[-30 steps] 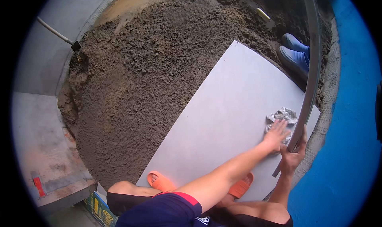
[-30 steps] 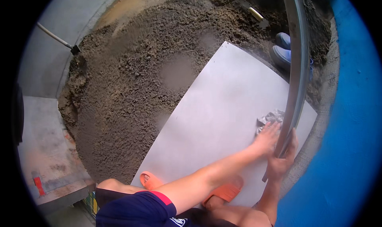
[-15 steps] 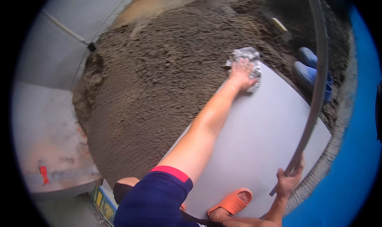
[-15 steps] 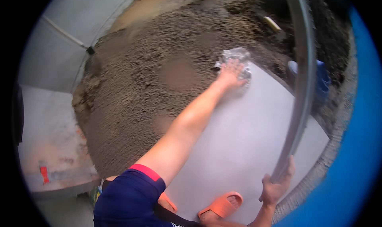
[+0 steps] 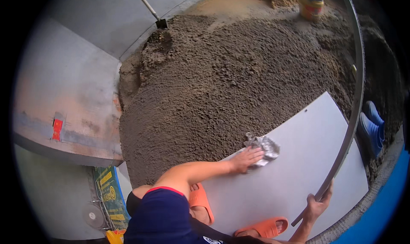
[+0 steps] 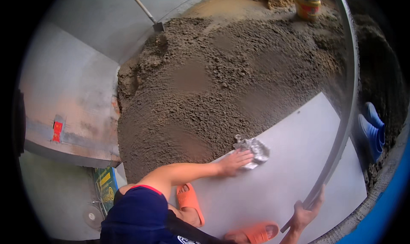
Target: The person levels a layer of cement over a tiled floor using a long metal bar, periodically clearing excess cement and wiping the tile surface with a cloth.
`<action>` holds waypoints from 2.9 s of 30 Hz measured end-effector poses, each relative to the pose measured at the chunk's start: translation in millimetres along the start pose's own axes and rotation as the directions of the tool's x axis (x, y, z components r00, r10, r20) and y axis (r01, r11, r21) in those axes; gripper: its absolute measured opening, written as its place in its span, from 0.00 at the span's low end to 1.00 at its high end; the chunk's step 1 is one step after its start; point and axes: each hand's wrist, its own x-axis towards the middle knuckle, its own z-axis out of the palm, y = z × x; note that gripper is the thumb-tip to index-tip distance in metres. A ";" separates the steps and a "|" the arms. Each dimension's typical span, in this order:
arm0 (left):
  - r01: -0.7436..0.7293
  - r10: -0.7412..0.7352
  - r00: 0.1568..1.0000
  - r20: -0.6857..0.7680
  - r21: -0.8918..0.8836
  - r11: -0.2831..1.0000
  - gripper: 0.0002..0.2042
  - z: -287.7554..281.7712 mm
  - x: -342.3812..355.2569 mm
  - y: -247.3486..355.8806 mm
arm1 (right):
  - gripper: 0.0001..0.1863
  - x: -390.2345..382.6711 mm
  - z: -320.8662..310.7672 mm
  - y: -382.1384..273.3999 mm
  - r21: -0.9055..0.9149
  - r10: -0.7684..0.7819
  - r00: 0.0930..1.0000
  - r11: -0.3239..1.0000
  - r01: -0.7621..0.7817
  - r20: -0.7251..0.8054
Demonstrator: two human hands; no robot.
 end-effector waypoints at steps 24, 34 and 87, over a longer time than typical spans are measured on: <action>-0.531 -0.641 0.757 -0.127 -0.690 -0.491 0.24 -221.2 22.5 110.8 | 0.31 29.5 216.9 -169.9 -0.116 0.238 0.429 0.949 -0.292 0.872; -0.737 -0.840 0.410 -0.354 -0.671 -0.077 0.15 -265.3 -27.5 24.4 | 0.19 -4.0 289.2 -202.6 -0.279 0.293 0.347 0.956 -0.091 0.891; -0.791 -0.843 -0.167 -0.511 -0.440 0.424 0.22 -301.0 -160.4 -82.1 | 0.23 20.4 238.1 -247.0 -0.492 0.072 0.487 0.142 0.859 0.870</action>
